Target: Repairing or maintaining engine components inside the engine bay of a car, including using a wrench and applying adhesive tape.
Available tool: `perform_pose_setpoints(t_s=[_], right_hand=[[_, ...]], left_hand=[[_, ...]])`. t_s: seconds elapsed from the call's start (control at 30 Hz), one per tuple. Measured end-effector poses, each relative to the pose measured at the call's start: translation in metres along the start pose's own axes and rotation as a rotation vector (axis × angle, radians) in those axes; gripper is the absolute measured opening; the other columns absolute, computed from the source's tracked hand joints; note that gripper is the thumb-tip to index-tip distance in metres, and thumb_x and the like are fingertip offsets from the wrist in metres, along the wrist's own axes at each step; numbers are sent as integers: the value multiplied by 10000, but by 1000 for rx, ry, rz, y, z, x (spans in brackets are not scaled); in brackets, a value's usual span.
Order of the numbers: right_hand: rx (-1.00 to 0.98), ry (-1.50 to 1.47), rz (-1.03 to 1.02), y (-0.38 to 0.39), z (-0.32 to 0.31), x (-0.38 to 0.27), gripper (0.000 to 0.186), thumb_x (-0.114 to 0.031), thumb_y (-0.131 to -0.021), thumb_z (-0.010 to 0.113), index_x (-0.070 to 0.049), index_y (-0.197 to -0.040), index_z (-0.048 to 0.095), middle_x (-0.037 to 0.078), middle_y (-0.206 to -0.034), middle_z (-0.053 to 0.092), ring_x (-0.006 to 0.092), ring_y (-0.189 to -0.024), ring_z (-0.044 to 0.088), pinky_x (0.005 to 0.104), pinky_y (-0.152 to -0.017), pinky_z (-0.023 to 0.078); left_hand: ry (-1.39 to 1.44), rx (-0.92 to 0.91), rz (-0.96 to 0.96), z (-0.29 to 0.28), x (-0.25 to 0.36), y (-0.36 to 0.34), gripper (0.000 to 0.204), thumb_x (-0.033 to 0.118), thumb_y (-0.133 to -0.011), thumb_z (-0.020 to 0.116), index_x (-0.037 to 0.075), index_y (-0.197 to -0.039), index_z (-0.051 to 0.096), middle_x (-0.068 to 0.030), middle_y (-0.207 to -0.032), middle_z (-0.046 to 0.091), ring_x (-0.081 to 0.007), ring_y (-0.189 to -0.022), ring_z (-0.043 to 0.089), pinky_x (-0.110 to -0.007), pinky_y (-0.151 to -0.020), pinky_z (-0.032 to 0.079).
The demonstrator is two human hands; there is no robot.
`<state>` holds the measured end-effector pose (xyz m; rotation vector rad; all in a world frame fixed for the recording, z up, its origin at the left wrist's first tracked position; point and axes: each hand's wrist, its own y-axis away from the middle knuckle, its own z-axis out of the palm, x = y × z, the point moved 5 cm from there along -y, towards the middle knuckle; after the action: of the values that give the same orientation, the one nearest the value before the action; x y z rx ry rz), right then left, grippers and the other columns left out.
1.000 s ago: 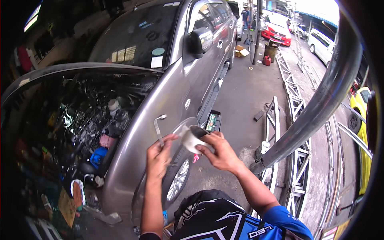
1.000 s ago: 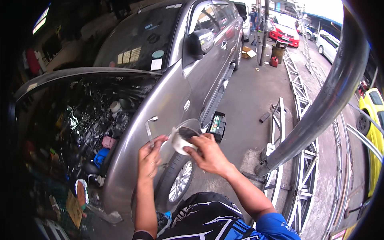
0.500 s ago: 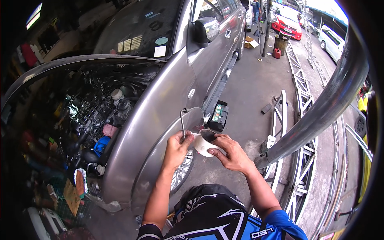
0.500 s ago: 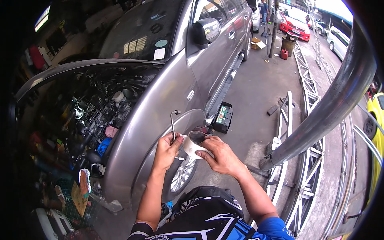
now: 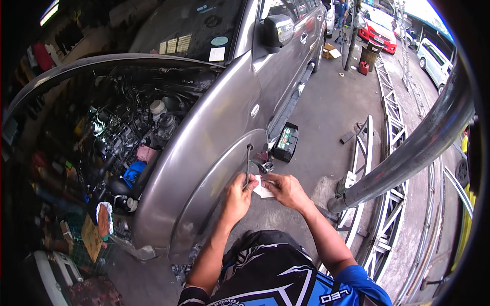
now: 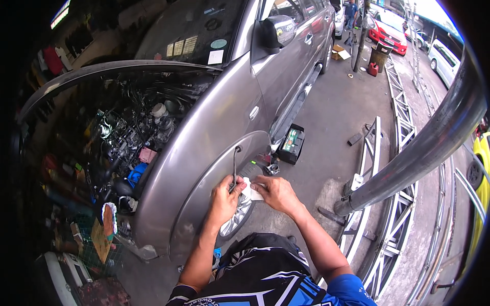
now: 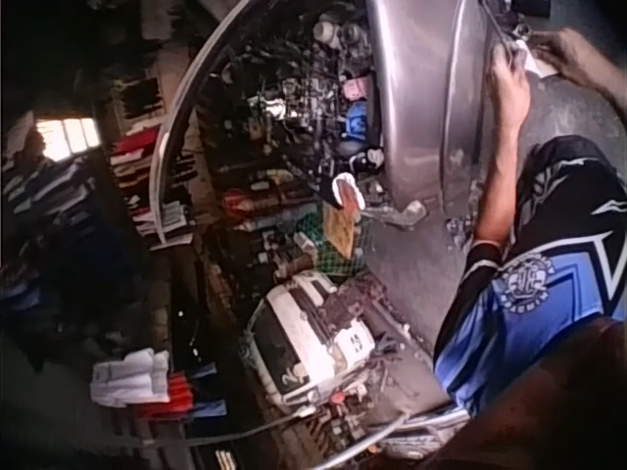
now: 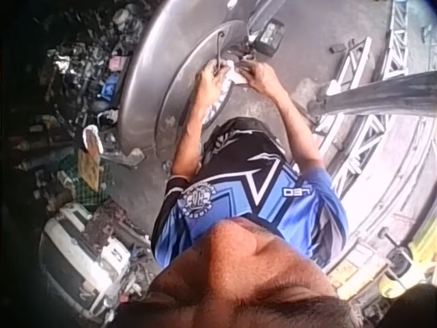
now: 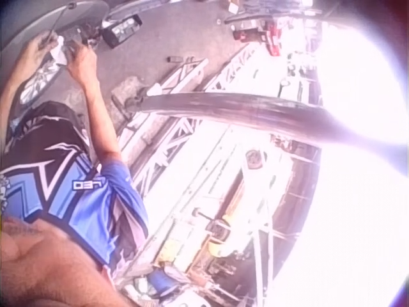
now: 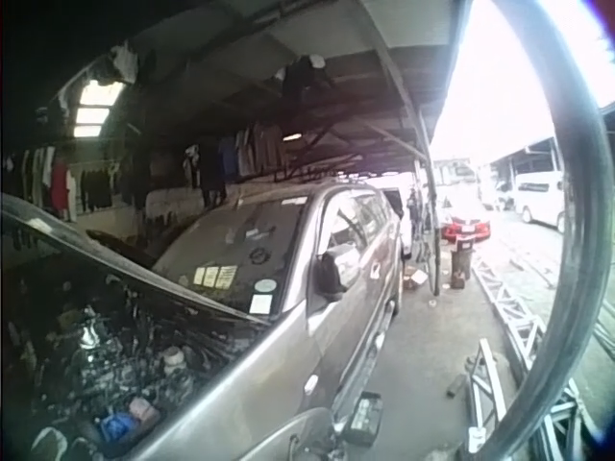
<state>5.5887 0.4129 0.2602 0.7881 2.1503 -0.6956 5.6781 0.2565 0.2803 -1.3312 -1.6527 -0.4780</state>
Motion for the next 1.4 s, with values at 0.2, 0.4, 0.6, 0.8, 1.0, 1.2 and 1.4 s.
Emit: perform_pose_setpoints(t_s=[0.2, 0.4, 0.6, 0.8, 1.0, 1.2, 1.4], right_hand=[[91, -251, 190, 7, 3, 32, 241, -201, -970, 687, -25, -1130, 731, 184, -762, 697, 213, -631, 659, 368, -641, 506], [86, -1, 242, -6, -1, -4, 267, -337, -946, 713, -118, -1092, 757, 154, -756, 724, 312, -721, 729, 429, -679, 548], [83, 43, 294, -12, 7, -9, 402, -491, -919, 738, -119, -1070, 769, 136, -704, 717, 281, -674, 728, 415, -653, 537], [105, 81, 238, -14, 14, -3, 449, -512, -897, 759, -99, -1073, 768, 153, -739, 736, 303, -724, 753, 422, -686, 561], [79, 89, 266, -16, 22, 1, 418, -489, -897, 749, -108, -1068, 761, 157, -748, 732, 347, -754, 743, 456, -709, 564], [142, 134, 228, -16, 24, 2, 372, -449, -897, 744, -102, -1032, 751, 155, -752, 725, 370, -752, 726, 474, -699, 560], [151, 115, 260, -15, 23, 0, 388, -461, -907, 741, -95, -1037, 742, 133, -755, 725, 335, -722, 728, 452, -660, 553]], left_hand=[[323, -84, -198, -16, -23, -1, 313, 245, -1096, 550, 11, -1246, 695, 14, -846, 555, -51, -747, 485, -229, -653, 404], [246, -64, -38, 1, -37, 7, 251, 116, -1066, 546, 0, -1244, 681, -62, -926, 593, -128, -780, 563, -280, -691, 452], [194, -35, 61, 12, -43, 11, 198, 41, -1012, 589, -24, -1185, 658, -164, -1013, 628, -314, -873, 641, -379, -757, 502], [9, -56, 75, 12, -41, 12, 169, 95, -1003, 619, -44, -1096, 642, -185, -981, 639, -344, -854, 669, -424, -735, 506], [149, 148, -106, 15, -47, 16, 555, 220, -974, 699, 6, -1454, 523, -117, -783, 669, -237, -617, 649, -394, -569, 485], [-9, 324, 85, 19, -35, 12, 687, 213, -965, 730, 57, -1549, 402, -69, -698, 614, -206, -558, 583, -351, -547, 454], [-33, 253, -162, 18, -42, 12, 509, 101, -1004, 660, 114, -1483, 486, -92, -664, 580, -178, -587, 584, -325, -595, 478]])
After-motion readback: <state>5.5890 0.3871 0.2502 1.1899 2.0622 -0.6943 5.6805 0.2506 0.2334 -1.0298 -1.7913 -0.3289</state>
